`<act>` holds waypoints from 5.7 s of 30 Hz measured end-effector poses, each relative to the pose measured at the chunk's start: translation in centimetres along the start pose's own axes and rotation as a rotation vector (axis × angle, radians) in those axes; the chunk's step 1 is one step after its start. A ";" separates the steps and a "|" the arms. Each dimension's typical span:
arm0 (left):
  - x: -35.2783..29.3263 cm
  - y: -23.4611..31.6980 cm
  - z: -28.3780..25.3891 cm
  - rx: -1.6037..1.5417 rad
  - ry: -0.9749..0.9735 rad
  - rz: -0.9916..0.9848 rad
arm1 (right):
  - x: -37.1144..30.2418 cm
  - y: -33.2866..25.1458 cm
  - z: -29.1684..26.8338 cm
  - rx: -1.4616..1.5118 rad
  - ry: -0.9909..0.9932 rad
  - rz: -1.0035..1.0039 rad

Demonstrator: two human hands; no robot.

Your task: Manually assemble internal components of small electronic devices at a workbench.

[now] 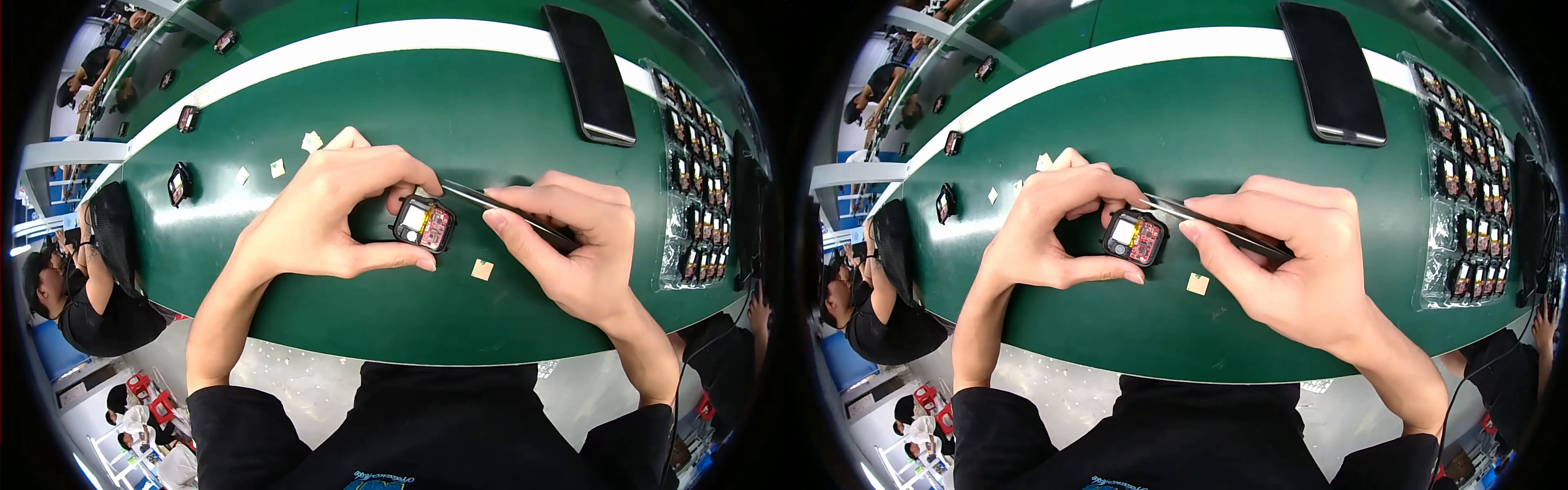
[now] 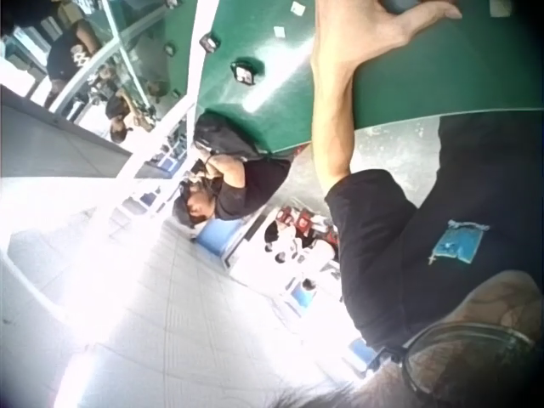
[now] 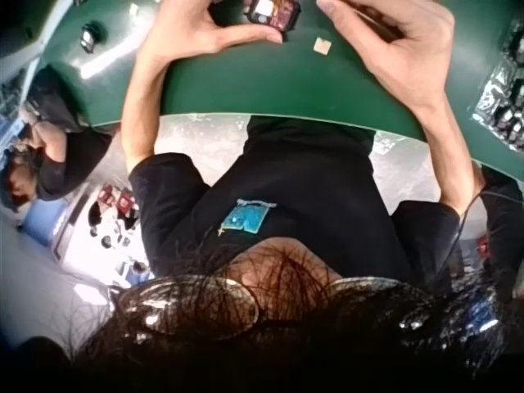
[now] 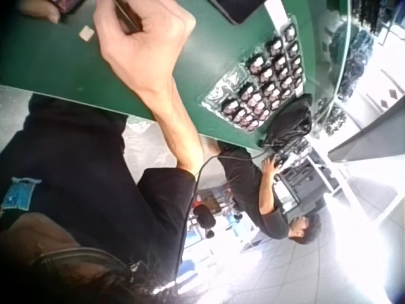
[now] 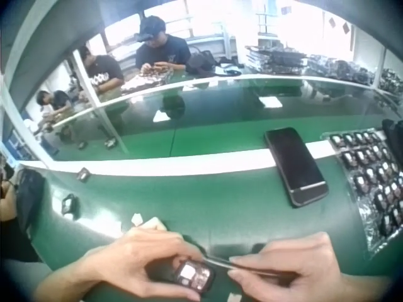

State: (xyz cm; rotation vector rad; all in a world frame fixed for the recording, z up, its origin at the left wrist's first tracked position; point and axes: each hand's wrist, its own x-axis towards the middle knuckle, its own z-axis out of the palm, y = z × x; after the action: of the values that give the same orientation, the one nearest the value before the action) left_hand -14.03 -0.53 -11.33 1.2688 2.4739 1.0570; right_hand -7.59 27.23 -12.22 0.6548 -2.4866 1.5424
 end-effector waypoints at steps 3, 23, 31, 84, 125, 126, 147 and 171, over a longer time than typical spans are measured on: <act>-0.2 -1.0 0.6 -0.030 0.024 0.072 | 0.0 -0.4 0.2 0.066 -0.005 0.165; 0.9 -2.5 -4.5 -0.118 0.106 -0.188 | -1.5 -2.4 -0.7 -0.235 -0.001 -0.009; 3.2 -16.0 -12.9 0.895 0.490 -0.509 | -6.4 -2.8 -10.2 -0.463 0.341 0.281; -0.4 0.3 0.6 -0.011 0.002 0.023 | -0.5 0.2 0.0 -0.010 0.000 0.080; -0.3 -0.2 0.6 -0.064 0.046 -0.021 | -0.5 -0.2 -0.1 0.088 -0.031 0.233; -0.2 -0.2 0.6 -0.066 0.046 -0.017 | -0.5 -0.2 -0.1 0.089 -0.032 0.234; 0.0 -0.1 0.7 0.043 0.056 0.050 | -0.6 0.6 1.0 -0.286 0.088 -0.218; 0.0 -1.0 -0.1 -0.080 -0.041 0.091 | -0.8 0.5 0.5 0.026 -0.044 0.061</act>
State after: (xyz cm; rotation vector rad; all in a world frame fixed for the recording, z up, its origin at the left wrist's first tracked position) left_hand -14.69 -0.93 -11.93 1.3760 2.3394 1.1273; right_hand -6.99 27.22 -13.11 0.6284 -2.5453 1.6017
